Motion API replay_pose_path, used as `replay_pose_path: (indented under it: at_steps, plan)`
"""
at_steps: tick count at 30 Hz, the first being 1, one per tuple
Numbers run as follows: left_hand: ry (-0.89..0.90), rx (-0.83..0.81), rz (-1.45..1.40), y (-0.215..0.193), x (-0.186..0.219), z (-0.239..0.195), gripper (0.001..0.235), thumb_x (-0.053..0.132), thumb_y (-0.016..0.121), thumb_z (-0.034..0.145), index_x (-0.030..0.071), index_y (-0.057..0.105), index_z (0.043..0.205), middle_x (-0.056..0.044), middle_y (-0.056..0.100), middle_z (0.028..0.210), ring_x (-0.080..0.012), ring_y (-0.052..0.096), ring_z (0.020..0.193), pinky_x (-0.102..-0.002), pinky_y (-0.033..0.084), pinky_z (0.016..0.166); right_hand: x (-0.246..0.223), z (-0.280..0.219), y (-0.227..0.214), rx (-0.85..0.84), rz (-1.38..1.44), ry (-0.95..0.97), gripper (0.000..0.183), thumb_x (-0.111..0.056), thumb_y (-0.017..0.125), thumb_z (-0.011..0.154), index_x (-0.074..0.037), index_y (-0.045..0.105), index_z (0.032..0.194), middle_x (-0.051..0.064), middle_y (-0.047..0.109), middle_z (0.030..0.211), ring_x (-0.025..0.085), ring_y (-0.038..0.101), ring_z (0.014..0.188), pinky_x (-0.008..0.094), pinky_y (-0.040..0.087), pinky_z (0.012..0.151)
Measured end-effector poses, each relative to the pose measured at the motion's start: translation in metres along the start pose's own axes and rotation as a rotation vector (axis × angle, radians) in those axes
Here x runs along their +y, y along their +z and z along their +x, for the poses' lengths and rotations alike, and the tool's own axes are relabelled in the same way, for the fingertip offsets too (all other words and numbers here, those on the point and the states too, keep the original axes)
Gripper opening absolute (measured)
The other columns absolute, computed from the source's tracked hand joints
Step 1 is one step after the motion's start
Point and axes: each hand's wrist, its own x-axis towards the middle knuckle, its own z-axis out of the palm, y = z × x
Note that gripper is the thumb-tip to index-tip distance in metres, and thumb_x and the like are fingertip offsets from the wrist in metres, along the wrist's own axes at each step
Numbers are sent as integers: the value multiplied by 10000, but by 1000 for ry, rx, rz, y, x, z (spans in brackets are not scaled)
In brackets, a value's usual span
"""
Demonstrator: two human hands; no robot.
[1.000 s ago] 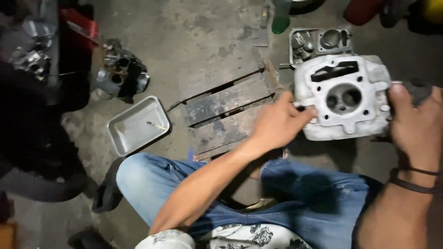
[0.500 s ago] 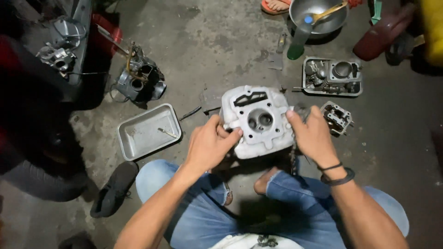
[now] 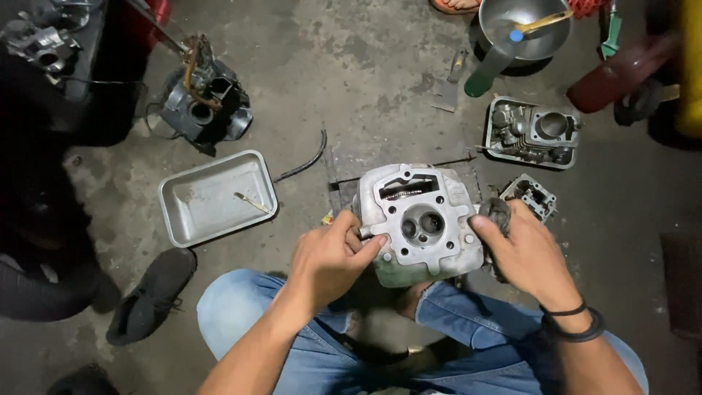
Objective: Cleaning and inspecting a motorcycle cylinder head using hand tools on a workshop floor.
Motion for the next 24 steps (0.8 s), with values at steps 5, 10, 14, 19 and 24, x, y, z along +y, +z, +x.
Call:
replay_pose_path:
  at_steps: [5, 10, 14, 19, 24]
  plan:
    - [203, 264, -19, -6, 1, -5, 375, 439, 791, 811, 102, 641, 877, 28, 683, 621, -176, 624, 507, -313, 470, 487, 11, 2, -22, 271, -147, 122, 429, -416, 514, 1017, -137, 624, 1324, 217, 712, 820, 432, 682, 716, 512, 505, 638]
    - [508, 480, -150, -19, 8, -9, 427, 122, 760, 847, 34, 637, 1247, -95, 671, 1066, -202, 671, 882, -310, 541, 777, 26, -28, -46, 465, 77, -153, 310, -131, 413, 1088, 53, 628, 1215, 189, 675, 933, 325, 574, 723, 417, 439, 700]
    - [517, 474, -316, -18, 15, -23, 495, 44, 770, 850, 33, 594, 1313, -14, 759, 841, -127, 662, 689, -242, 540, 674, 6, -54, -48, 536, 88, -233, 362, 25, 575, 972, 47, 629, 1330, 131, 607, 883, 195, 451, 593, 313, 369, 543]
    - [563, 526, -264, -20, 8, -33, 199, 101, 828, 809, -2, 737, 953, -61, 736, 779, -139, 650, 639, -254, 530, 588, -11, -75, -40, 516, 132, -336, 396, 8, 657, 920, 57, 578, 1305, 162, 668, 1135, 230, 612, 849, 335, 494, 762]
    - [580, 579, -184, -32, -2, -30, 492, -33, 733, 820, 24, 629, 1298, -117, 698, 1049, -224, 715, 917, -339, 543, 831, -30, -85, -52, 478, 44, -463, 284, 17, 685, 876, 40, 695, 1159, 115, 677, 987, 194, 563, 687, 299, 442, 622]
